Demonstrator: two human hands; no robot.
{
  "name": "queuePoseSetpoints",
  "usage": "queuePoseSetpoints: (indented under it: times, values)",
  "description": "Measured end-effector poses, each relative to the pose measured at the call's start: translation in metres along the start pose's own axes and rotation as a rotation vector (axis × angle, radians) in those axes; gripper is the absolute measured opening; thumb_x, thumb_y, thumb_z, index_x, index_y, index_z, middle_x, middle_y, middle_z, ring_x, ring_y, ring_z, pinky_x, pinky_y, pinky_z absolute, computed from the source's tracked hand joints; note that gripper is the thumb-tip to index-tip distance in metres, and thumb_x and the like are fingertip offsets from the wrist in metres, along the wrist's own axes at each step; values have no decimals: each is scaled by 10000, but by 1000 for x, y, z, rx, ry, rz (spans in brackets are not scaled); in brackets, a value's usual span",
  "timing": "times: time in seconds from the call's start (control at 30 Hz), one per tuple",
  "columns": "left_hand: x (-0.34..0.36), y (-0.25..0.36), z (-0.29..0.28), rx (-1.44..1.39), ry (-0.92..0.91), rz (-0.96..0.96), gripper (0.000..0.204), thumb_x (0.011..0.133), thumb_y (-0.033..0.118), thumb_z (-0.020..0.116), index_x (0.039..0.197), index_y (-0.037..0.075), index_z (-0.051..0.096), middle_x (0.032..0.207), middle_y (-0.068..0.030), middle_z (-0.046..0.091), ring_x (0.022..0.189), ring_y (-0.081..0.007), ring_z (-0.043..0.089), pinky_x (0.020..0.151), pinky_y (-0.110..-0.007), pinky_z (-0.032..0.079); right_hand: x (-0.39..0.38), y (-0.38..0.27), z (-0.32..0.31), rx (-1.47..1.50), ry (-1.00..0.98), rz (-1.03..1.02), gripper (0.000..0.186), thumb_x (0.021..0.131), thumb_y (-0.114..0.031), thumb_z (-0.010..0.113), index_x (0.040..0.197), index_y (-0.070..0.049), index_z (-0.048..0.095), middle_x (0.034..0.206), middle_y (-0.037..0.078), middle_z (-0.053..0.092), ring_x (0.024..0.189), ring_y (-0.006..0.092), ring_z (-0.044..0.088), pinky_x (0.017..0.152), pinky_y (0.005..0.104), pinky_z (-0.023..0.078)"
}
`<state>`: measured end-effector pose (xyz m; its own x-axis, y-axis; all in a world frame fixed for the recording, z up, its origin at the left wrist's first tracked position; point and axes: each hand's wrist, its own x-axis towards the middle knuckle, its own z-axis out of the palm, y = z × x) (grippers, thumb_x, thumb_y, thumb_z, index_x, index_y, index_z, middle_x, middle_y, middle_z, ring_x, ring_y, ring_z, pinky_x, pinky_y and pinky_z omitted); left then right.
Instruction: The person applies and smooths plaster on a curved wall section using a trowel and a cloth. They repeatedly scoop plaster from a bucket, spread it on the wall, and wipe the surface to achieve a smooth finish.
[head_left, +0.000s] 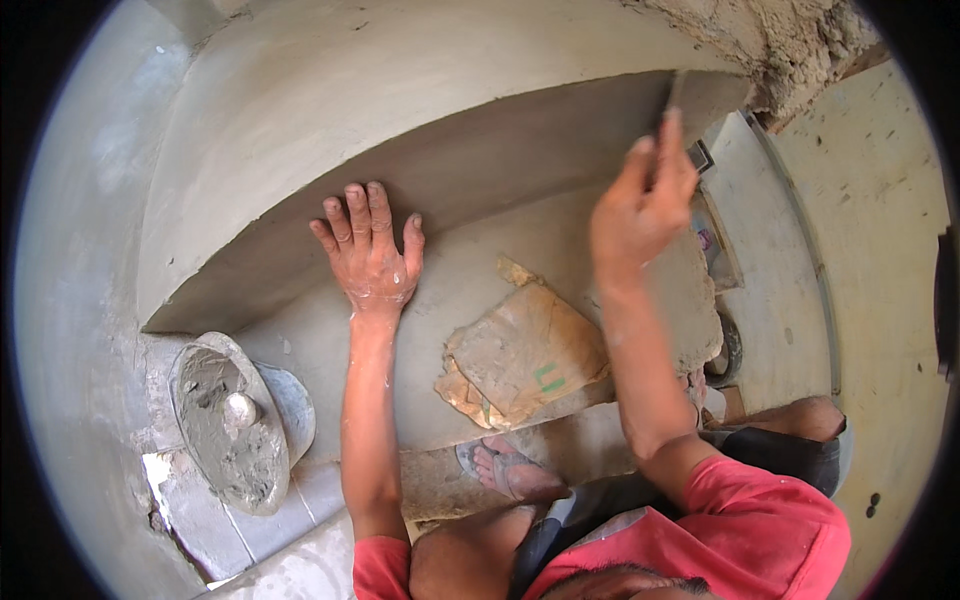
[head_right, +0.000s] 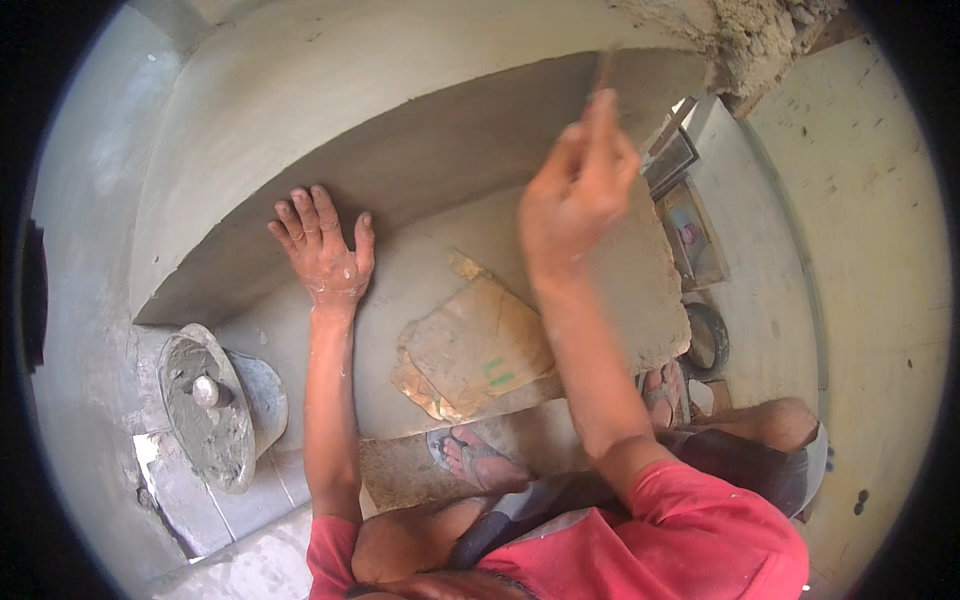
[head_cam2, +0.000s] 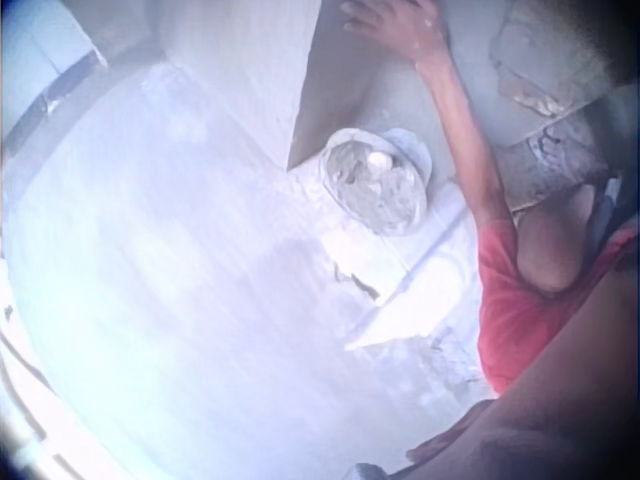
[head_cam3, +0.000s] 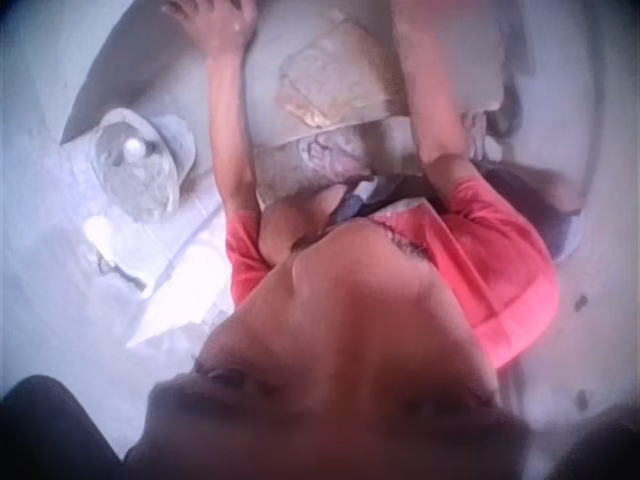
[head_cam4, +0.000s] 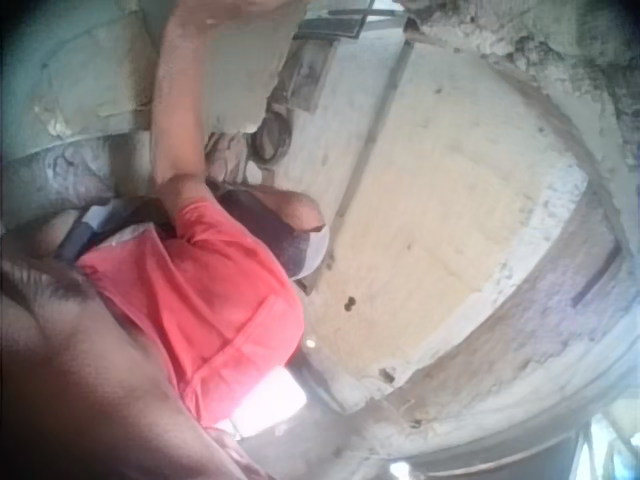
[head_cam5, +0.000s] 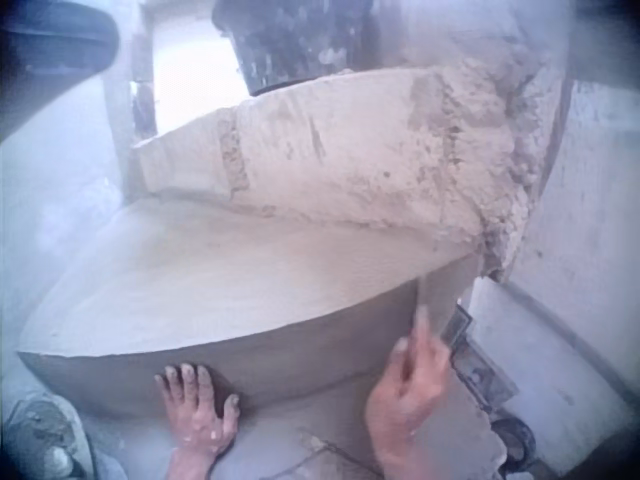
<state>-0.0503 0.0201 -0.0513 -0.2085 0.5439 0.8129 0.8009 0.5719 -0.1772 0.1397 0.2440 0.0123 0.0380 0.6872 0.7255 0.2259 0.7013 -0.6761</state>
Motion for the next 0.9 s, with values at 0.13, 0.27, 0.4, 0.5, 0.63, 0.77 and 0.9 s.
queuePoseSetpoints:
  times: [0.13, 0.27, 0.4, 0.5, 0.63, 0.77, 0.9]
  values:
    - [-4, -1, 6, -15, 20, -10, 845, 1008, 413, 695, 1706, 90, 346, 1834, -90, 121, 1694, -342, 23, 1350, -572, 19, -65, -48, 13, 118, -224, -261, 585, 898, 109, 658, 1475, 11, 655, 1142, 184, 756, 1018, 297, 677, 908, 414, 563]
    - [-11, -6, 3, -29, -6, -44, 842, 1009, 417, 692, 1702, 81, 353, 1835, -100, 115, 1693, -352, 24, 1347, -576, 24, -72, -59, -6, 223, -302, -254, 698, 814, 138, 656, 1502, 26, 625, 1257, 188, 726, 1047, 336, 659, 913, 431, 562]
    - [-19, -12, -4, -15, -34, -97, 840, 1010, 419, 690, 1696, 67, 359, 1832, -115, 116, 1690, -372, 29, 1345, -584, 34, -31, -38, -5, 65, -80, -6, 654, 879, 60, 678, 1526, 46, 579, 1419, 208, 700, 1153, 403, 627, 972, 476, 541]
    - [-20, -10, -3, 18, -61, -100, 836, 1014, 424, 683, 1692, 55, 361, 1827, -132, 135, 1687, -386, 41, 1343, -592, 47, -48, -45, 20, -122, -183, -262, 698, 844, 70, 678, 1531, 58, 562, 1439, 212, 686, 1198, 422, 606, 1057, 496, 510]
    - [-17, -8, -2, 12, -41, -90, 859, 1026, 416, 677, 1695, 12, 320, 1813, -188, 146, 1679, -420, 49, 1335, -610, 53, -101, -58, 9, 175, -427, -318, 797, 719, 127, 614, 1513, 53, 594, 1452, 217, 679, 1186, 409, 612, 1037, 483, 526]
    - [-18, -13, -14, -28, -83, -153, 835, 1014, 420, 682, 1692, 53, 362, 1824, -137, 146, 1686, -387, 43, 1340, -605, 56, -61, -38, -20, 165, -198, 27, 548, 984, 36, 625, 1526, -42, 626, 1284, 207, 709, 1053, 303, 675, 912, 388, 571]
    - [-20, -16, -21, 30, -145, -135, 860, 1035, 404, 675, 1689, -18, 310, 1804, -224, 147, 1672, -441, 69, 1326, -625, 107, -6, -13, -7, 101, 26, 186, 417, 1085, -67, 612, 1500, -37, 643, 1237, 178, 703, 1005, 294, 680, 894, 412, 576]
